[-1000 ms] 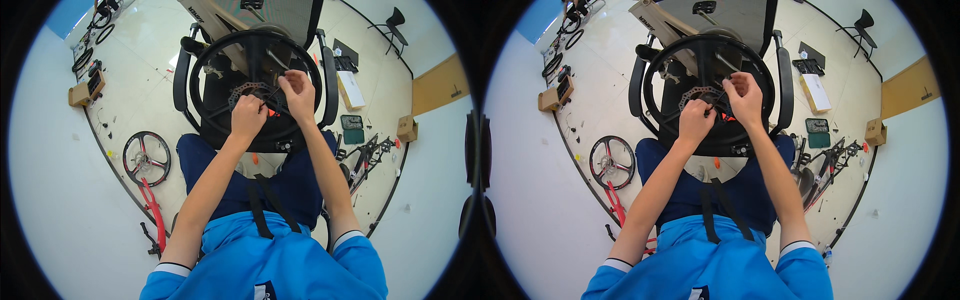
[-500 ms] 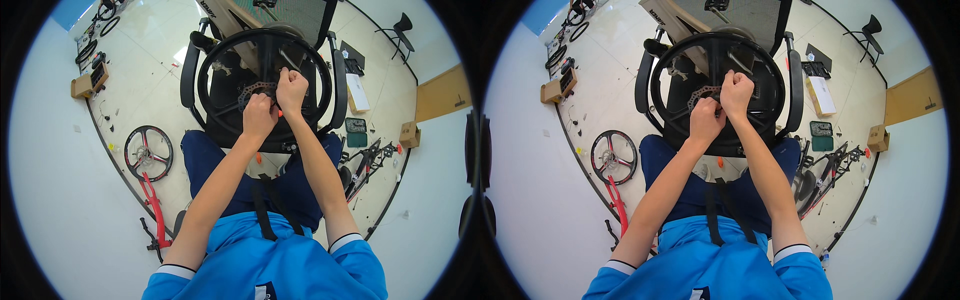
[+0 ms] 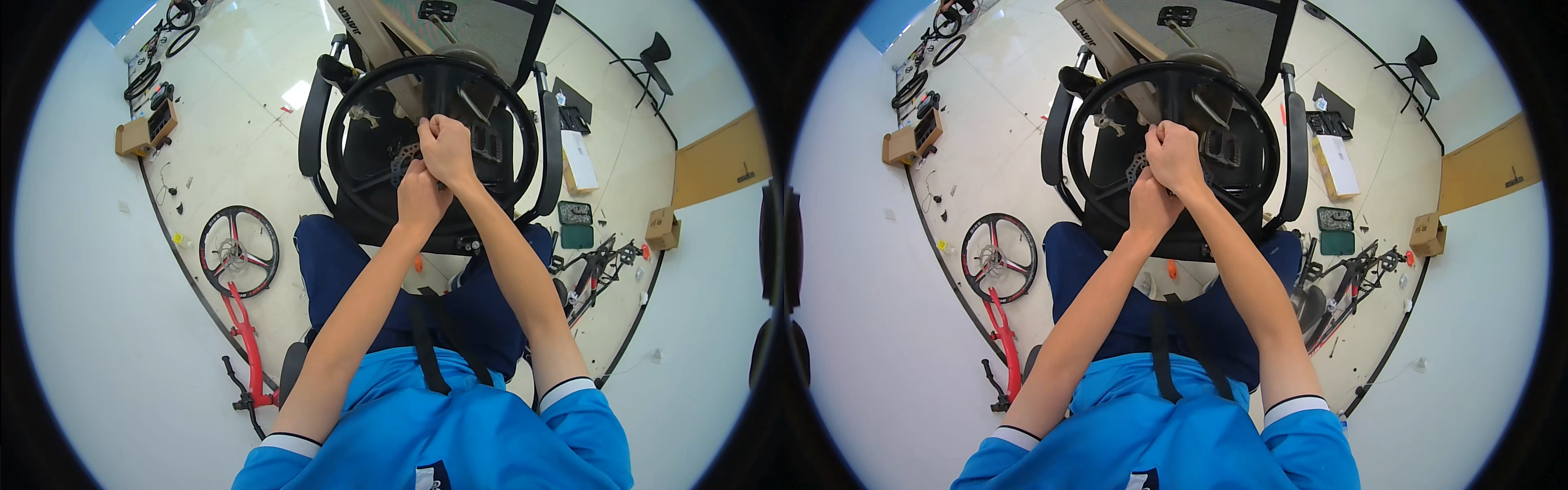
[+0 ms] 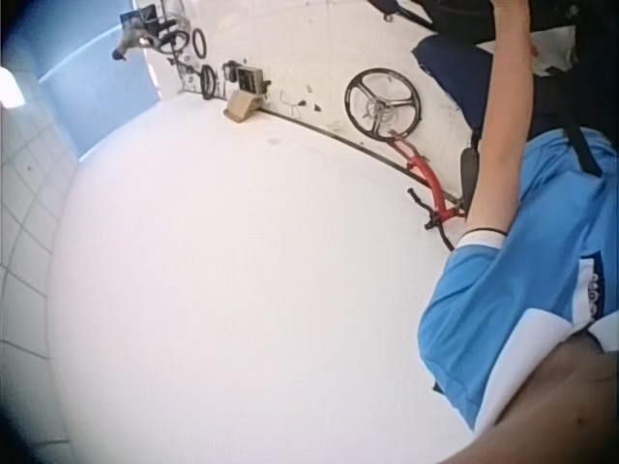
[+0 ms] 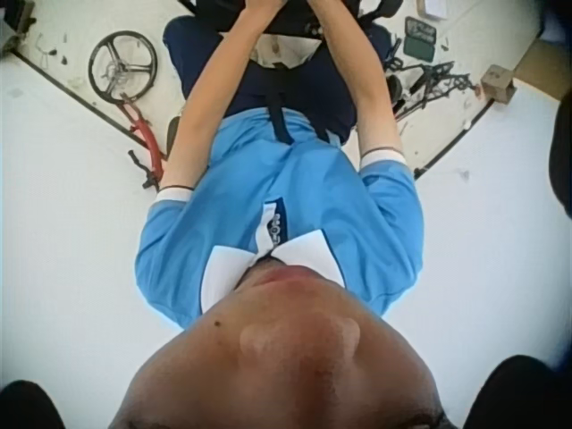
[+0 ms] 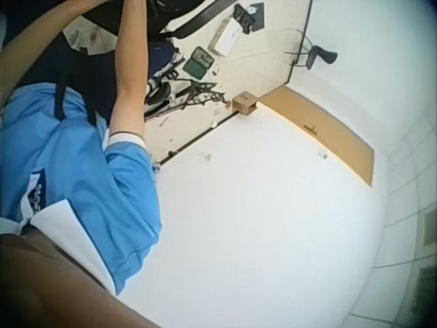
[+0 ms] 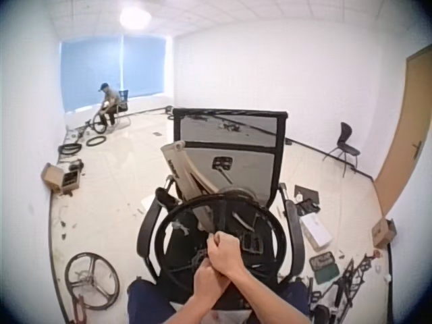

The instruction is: The person is assembling a bicycle disc brake rotor onto a wheel hub. They use an Allen key to tighten the mounting bolts, securing the rotor to the hub.

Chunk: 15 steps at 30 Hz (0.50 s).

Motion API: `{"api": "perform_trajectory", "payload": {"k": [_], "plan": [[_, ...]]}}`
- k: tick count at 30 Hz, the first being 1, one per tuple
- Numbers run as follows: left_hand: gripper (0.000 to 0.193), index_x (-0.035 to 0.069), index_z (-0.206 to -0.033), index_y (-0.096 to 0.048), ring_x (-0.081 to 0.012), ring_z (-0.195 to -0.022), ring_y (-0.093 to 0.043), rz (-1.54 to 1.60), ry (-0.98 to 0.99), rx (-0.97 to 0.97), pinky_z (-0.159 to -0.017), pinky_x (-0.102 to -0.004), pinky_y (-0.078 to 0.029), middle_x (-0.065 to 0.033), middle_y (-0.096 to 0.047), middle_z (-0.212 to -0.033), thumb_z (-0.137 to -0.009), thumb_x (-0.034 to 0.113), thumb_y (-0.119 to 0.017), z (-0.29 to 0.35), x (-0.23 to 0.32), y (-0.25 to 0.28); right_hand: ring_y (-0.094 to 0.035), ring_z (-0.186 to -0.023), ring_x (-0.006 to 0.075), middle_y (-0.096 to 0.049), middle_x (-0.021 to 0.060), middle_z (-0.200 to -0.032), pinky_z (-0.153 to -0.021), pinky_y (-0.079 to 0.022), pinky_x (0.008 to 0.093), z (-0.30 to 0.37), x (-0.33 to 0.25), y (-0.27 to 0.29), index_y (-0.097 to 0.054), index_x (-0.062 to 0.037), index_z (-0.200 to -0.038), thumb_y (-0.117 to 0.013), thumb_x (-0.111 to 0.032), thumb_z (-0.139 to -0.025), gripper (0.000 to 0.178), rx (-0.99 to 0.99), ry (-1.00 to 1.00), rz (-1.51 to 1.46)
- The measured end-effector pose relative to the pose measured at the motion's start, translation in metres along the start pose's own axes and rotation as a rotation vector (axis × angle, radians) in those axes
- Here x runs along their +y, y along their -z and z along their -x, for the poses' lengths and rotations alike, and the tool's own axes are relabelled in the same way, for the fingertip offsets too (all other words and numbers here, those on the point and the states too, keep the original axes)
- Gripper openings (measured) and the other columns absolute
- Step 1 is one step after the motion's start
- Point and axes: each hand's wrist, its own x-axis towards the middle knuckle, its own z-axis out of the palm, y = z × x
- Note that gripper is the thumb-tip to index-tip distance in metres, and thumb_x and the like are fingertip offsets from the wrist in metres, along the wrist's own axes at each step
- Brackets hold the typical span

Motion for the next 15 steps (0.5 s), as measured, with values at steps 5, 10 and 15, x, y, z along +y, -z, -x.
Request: {"api": "perform_trajectory", "payload": {"k": [5, 10, 15], "plan": [[0.018, -0.004, -0.081, -0.067, -0.0324, -0.079, -0.063, 0.004, -0.024, 0.048, -0.069, -0.0399, -0.052, -0.0144, -0.065, -0.078, -0.071, 0.010, -0.075, -0.001, 0.004, 0.002, -0.034, -0.046, 0.0115, -0.036, 0.0034, -0.049, -0.045, -0.030, 0.0339, -0.005, 0.006, 0.005, -0.038, -0.0016, -0.058, -0.061, -0.014, -0.091, 0.042, 0.019, -0.081, -0.118], [0.013, -0.002, -0.076, -0.067, -0.0311, -0.078, -0.060, -0.042, -0.123, 0.066, -0.070, -0.0392, -0.050, -0.0127, -0.064, -0.077, -0.069, 0.007, -0.074, 0.003, -0.001, 0.001, -0.028, -0.049, 0.0056, -0.032, -0.0030, -0.050, -0.045, -0.024, 0.0312, 0.003, 0.026, 0.014, -0.033, -0.0032, -0.056, -0.062, -0.011, -0.089, 0.045, 0.265, -0.380, -0.659], [0.013, 0.000, -0.075, -0.067, -0.0298, -0.078, -0.060, -0.052, -0.161, 0.019, -0.072, -0.0389, -0.048, -0.0111, -0.064, -0.076, -0.067, 0.006, -0.074, 0.002, 0.002, 0.001, -0.040, -0.045, 0.0102, -0.040, 0.0009, -0.050, -0.045, -0.032, 0.0305, 0.004, 0.011, 0.018, -0.043, -0.0009, -0.058, -0.061, -0.013, -0.090, 0.039, 0.134, -0.098, -0.230]]}}
